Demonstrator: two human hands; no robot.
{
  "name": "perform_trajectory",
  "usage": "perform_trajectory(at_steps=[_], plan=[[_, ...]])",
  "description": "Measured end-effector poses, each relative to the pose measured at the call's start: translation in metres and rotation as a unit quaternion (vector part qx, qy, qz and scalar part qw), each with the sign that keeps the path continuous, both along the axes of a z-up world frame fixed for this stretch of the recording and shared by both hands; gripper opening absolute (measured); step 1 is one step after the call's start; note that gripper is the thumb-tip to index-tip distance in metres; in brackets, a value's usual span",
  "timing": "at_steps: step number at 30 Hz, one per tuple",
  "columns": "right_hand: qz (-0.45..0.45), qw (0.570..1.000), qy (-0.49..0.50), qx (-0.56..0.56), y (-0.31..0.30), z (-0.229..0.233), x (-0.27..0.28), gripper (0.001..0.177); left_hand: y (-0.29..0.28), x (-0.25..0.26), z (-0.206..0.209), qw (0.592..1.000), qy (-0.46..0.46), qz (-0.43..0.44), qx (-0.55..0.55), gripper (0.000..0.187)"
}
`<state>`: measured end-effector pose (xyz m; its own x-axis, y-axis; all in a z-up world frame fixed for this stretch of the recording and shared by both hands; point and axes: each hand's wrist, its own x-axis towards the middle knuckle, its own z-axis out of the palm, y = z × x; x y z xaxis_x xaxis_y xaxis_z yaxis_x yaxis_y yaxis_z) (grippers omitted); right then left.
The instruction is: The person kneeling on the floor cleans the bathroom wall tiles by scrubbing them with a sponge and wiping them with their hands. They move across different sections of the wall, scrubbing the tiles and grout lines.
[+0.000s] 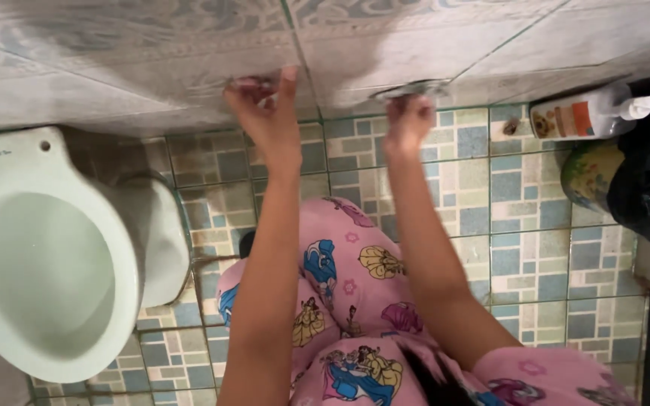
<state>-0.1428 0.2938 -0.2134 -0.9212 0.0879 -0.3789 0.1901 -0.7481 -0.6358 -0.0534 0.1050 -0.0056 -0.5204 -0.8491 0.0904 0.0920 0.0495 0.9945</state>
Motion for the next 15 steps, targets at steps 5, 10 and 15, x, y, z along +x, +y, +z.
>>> perform_trajectory(at_steps=[5,10,15], plan=[[0.133,0.98,-0.141,-0.038,-0.084,-0.002,0.044,0.005,0.007,-0.002,0.0,1.0,0.008,0.009,-0.002,0.049],[0.085,0.996,0.033,0.004,0.046,0.01,-0.019,0.015,0.003,-0.002,-0.003,1.0,0.017,-0.011,0.013,0.049],[0.005,0.995,-0.061,0.082,0.023,0.005,-0.015,0.047,0.009,-0.006,-0.008,0.999,0.043,0.005,0.017,0.052]])
